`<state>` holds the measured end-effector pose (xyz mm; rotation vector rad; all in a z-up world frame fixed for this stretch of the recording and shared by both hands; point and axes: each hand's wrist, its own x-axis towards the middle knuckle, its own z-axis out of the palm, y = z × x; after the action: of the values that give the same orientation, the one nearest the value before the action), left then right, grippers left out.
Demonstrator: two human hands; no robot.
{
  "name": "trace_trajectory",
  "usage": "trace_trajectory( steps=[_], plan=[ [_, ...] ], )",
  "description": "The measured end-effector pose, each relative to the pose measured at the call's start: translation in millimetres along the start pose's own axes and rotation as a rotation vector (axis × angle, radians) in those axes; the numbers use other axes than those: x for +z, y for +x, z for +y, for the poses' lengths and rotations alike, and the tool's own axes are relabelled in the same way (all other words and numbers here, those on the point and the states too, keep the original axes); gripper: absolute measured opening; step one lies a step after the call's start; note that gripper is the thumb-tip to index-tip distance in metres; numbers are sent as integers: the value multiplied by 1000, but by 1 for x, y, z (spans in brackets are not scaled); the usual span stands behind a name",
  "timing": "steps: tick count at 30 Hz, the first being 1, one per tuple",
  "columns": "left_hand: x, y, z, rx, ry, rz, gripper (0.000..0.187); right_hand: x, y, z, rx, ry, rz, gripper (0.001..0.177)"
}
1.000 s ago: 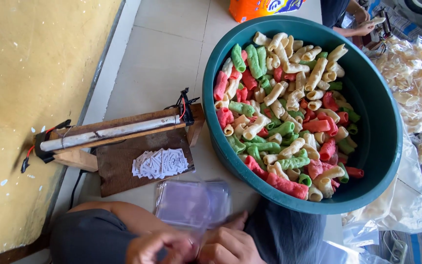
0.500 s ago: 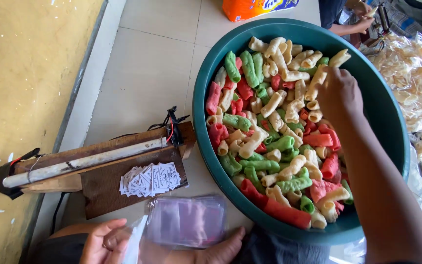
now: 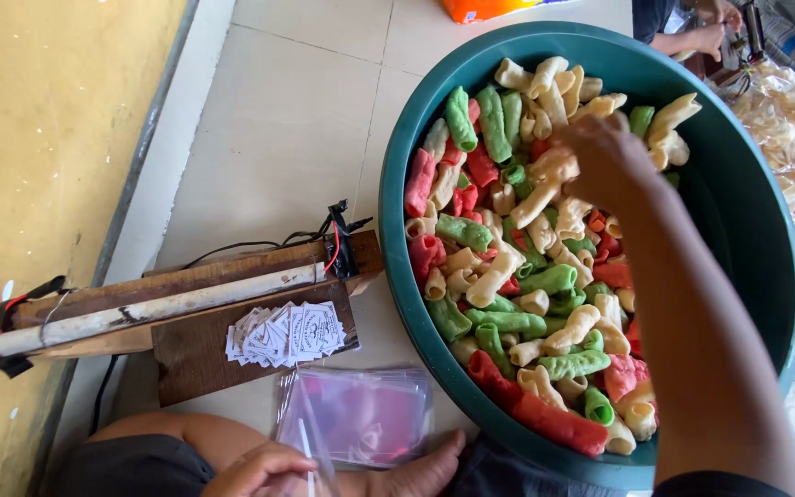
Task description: Packaging snacks into small plastic bags and sealing them with a heat sealer
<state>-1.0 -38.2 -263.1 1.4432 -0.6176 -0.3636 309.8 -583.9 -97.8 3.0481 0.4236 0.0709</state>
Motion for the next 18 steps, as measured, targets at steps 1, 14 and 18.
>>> trace_trajectory(
  steps=[1, 14, 18],
  plan=[
    [15, 14, 22, 37, 220, 119, 22, 5, -2, -10, 26, -117, 22, 73],
    [22, 21, 79, 4, 372, 84, 8, -30, -16, -72, -113, 20, -293, 51],
    [21, 15, 53, 13, 169, -147, 20, 3, -5, -74, 13, -154, -459, 82]
  ],
)
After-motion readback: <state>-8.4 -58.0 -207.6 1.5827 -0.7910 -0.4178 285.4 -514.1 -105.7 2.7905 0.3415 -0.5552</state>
